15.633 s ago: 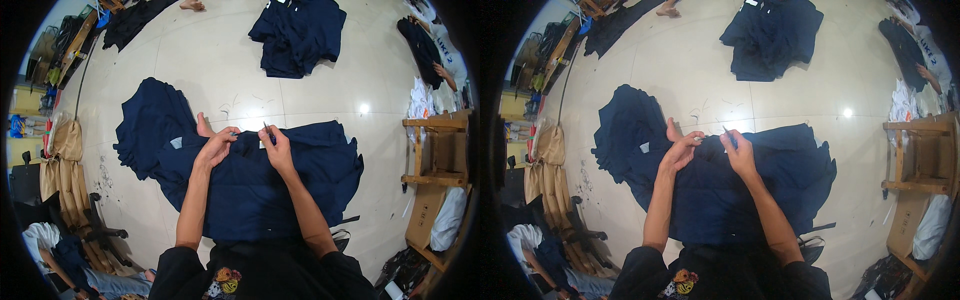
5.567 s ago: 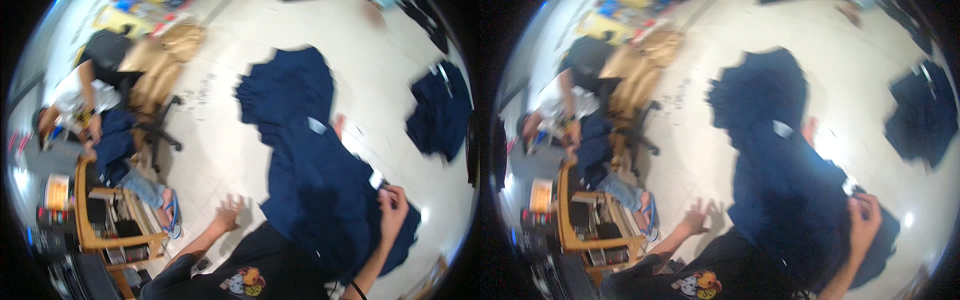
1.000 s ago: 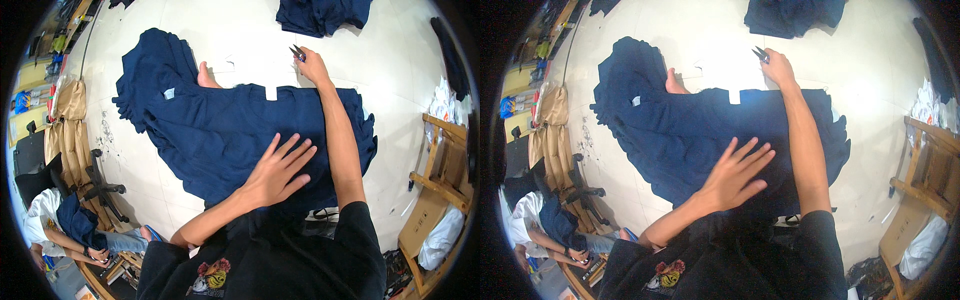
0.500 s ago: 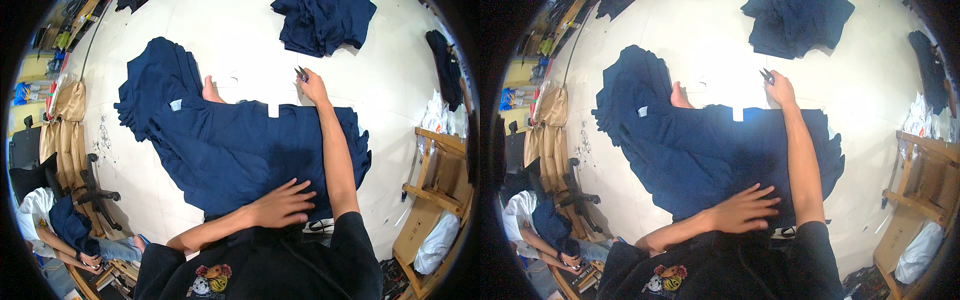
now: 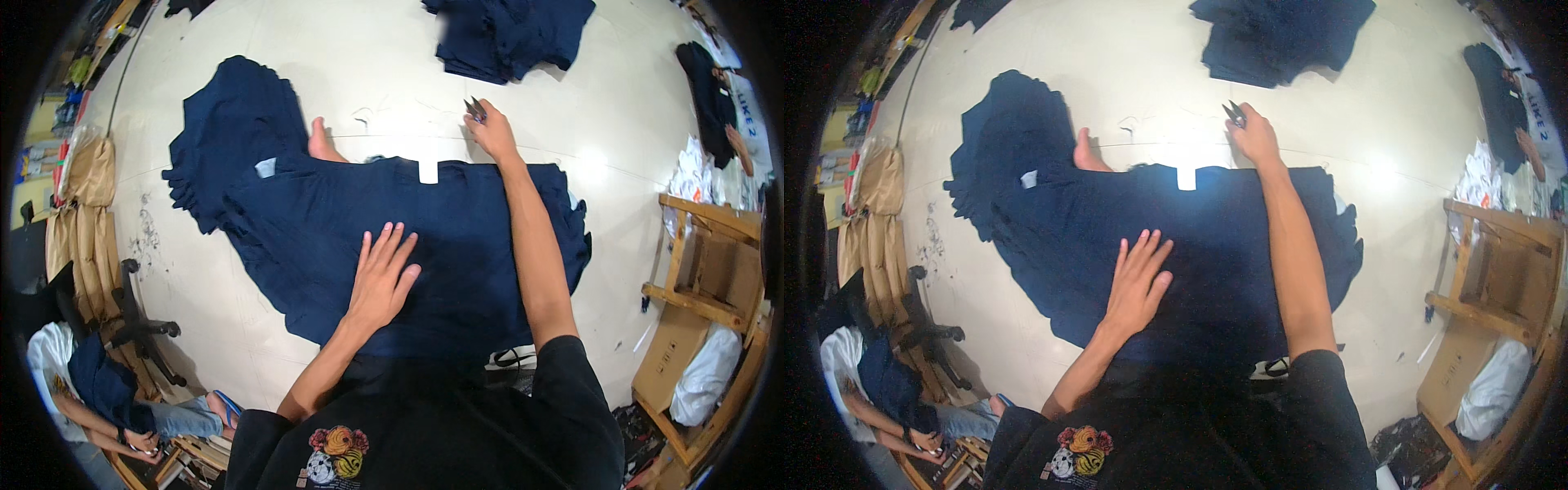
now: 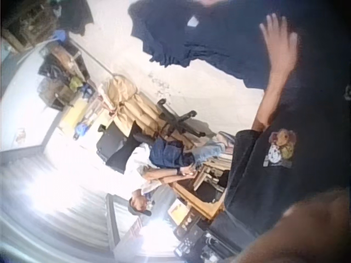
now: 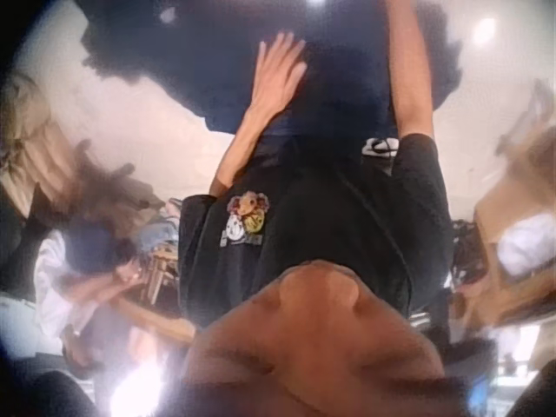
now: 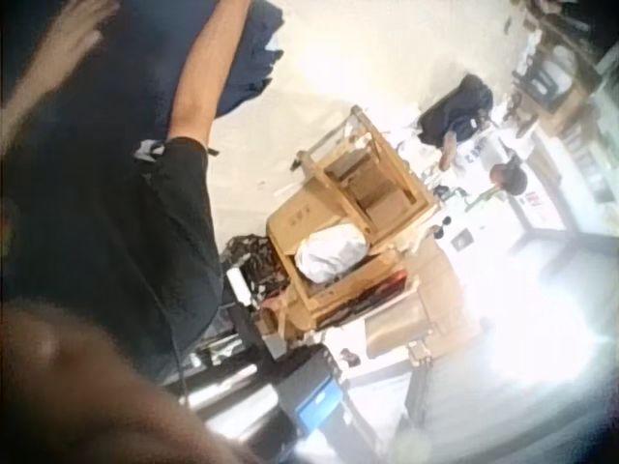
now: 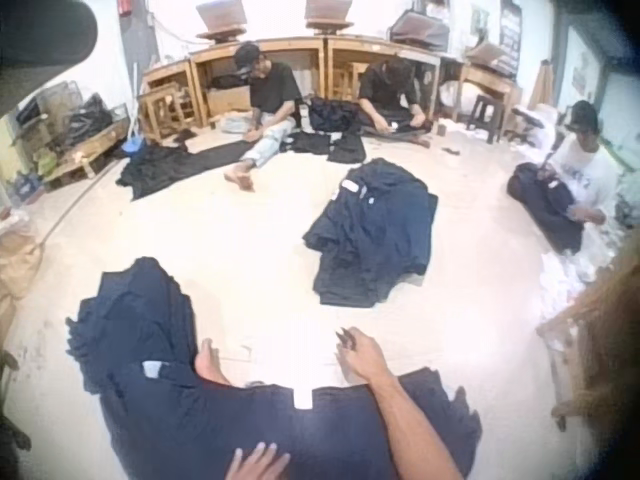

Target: The person uses scissors to trim loose threads and tags from a dark blue garment laid out on the floor. They repeatedly cut small pieces of fabric and thread, then smooth the garment with their hands.

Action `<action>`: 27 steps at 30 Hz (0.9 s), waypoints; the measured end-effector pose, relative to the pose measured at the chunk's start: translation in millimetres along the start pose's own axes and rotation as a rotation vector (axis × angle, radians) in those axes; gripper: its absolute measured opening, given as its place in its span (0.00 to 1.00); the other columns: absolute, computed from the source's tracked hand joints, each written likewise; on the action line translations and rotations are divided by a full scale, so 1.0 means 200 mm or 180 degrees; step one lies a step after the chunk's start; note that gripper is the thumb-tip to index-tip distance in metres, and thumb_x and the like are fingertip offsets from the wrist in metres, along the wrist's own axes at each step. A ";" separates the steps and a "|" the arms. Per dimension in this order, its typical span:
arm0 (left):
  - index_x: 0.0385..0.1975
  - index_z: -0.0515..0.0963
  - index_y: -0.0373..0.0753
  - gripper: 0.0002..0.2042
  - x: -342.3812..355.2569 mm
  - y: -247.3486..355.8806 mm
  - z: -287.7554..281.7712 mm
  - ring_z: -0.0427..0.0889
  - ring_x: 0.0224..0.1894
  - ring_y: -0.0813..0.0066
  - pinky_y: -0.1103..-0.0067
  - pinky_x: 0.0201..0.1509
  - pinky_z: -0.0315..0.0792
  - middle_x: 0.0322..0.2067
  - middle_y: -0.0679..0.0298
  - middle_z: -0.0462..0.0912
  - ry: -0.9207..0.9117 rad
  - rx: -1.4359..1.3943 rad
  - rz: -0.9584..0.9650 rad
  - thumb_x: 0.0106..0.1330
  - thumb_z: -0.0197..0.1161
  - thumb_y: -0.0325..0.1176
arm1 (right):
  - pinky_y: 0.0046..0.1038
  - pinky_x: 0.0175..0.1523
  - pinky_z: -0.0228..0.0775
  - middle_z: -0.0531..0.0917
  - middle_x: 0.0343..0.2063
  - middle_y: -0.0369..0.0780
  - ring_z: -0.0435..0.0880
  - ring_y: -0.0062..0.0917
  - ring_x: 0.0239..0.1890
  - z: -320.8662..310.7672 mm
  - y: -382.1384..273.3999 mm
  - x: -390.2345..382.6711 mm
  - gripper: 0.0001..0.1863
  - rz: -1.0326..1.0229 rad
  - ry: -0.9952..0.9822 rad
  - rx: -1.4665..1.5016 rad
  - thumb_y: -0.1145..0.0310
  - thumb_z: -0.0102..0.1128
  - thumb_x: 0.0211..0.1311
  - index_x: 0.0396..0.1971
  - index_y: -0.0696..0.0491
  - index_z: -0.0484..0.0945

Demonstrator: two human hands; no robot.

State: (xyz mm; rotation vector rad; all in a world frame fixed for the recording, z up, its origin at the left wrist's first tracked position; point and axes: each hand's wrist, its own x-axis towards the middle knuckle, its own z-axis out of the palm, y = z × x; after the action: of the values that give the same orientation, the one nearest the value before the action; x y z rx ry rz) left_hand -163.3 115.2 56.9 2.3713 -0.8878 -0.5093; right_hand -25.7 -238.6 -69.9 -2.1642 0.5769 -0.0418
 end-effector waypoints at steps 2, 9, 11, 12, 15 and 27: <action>0.71 0.68 0.36 0.31 0.06 0.16 -0.05 0.56 0.79 0.48 0.50 0.80 0.43 0.75 0.46 0.61 -0.0134 -0.0106 0.0234 0.74 0.57 0.49 | 0.40 0.44 0.75 0.86 0.31 0.50 0.85 0.44 0.36 0.00 -0.06 -0.02 0.17 -0.0103 0.0089 -0.0085 0.60 0.66 0.63 0.46 0.56 0.80; 0.78 0.47 0.31 0.56 0.00 0.45 0.22 0.38 0.82 0.43 0.46 0.80 0.40 0.79 0.39 0.42 -0.1290 -0.0151 0.1465 0.64 0.59 0.71 | 0.45 0.50 0.76 0.88 0.37 0.52 0.87 0.51 0.45 -0.01 -0.11 -0.05 0.21 0.0002 -0.0053 -0.0306 0.57 0.66 0.62 0.51 0.52 0.79; 0.78 0.46 0.30 0.57 0.00 0.43 0.22 0.35 0.82 0.42 0.45 0.81 0.38 0.78 0.37 0.41 -0.1373 -0.0155 0.1542 0.64 0.56 0.73 | 0.45 0.50 0.76 0.88 0.37 0.51 0.87 0.51 0.44 -0.01 -0.09 -0.05 0.21 0.0044 -0.0033 -0.0300 0.56 0.66 0.62 0.51 0.52 0.79; 0.78 0.46 0.30 0.57 0.01 0.42 0.23 0.35 0.82 0.41 0.45 0.81 0.38 0.78 0.37 0.40 -0.1296 -0.0174 0.1560 0.64 0.56 0.73 | 0.45 0.50 0.76 0.88 0.37 0.52 0.87 0.51 0.44 -0.01 -0.09 -0.03 0.21 0.0017 -0.0037 -0.0301 0.56 0.66 0.62 0.51 0.52 0.79; 0.78 0.46 0.31 0.57 -0.03 0.43 0.24 0.35 0.82 0.41 0.45 0.81 0.38 0.79 0.38 0.40 -0.1251 -0.0136 0.1534 0.64 0.57 0.73 | 0.45 0.50 0.76 0.88 0.37 0.52 0.87 0.51 0.45 0.02 -0.03 0.00 0.22 -0.0046 -0.0022 -0.0371 0.55 0.66 0.63 0.50 0.52 0.79; 0.61 0.76 0.40 0.17 -0.13 0.42 0.04 0.75 0.68 0.57 0.54 0.79 0.54 0.61 0.52 0.80 -0.2834 -0.2277 0.1498 0.79 0.53 0.38 | 0.45 0.50 0.77 0.89 0.37 0.51 0.88 0.49 0.44 0.02 -0.01 0.00 0.23 -0.0021 0.0047 -0.0431 0.53 0.67 0.64 0.52 0.52 0.79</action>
State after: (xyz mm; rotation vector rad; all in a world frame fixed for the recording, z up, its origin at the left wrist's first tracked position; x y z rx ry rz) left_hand -226.3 77.8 106.4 1.1879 -1.2896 -1.4327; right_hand -23.8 -234.6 -70.4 -2.2989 0.5961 -0.0227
